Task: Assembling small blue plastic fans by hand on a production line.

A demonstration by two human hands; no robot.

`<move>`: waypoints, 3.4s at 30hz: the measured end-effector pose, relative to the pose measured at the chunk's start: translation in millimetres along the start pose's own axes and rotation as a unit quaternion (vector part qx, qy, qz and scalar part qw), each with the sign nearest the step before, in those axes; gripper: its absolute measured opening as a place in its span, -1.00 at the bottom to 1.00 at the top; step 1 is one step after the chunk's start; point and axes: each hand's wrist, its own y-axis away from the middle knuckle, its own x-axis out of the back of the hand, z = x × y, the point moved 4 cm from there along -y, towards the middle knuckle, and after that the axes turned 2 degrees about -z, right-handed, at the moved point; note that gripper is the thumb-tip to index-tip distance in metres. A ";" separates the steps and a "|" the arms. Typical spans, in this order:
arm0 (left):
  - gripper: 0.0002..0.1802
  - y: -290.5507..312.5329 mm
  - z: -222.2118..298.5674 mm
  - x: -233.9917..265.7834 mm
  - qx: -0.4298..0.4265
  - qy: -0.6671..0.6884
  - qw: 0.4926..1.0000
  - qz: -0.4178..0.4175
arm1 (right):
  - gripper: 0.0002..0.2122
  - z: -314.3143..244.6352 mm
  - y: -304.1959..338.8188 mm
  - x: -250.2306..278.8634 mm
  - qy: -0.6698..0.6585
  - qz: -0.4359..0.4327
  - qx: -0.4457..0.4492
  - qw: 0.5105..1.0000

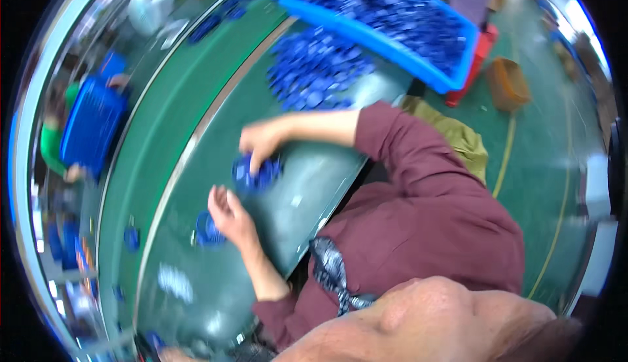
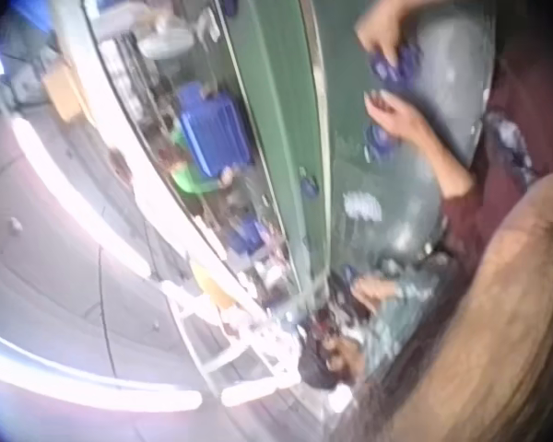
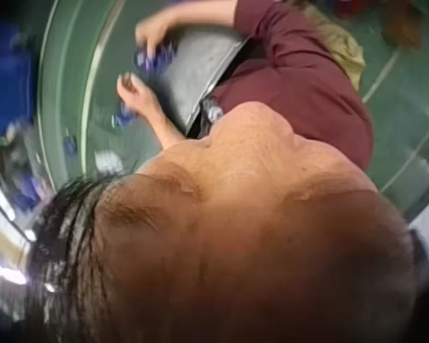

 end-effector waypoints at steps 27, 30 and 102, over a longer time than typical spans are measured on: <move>-0.62 -12.9 6.7 14.4 -0.127 -0.337 0.930 -0.080 | -0.87 34.7 108.1 37.0 0.395 0.233 -0.202 0.865; -0.65 -11.4 3.1 17.2 0.018 -0.325 0.939 -0.112 | -0.90 38.0 107.8 33.3 0.409 0.264 -0.147 0.861; -0.66 -9.4 -30.1 5.5 0.208 0.244 0.947 0.007 | -0.92 21.5 -8.7 -0.4 -0.424 0.193 -0.194 0.863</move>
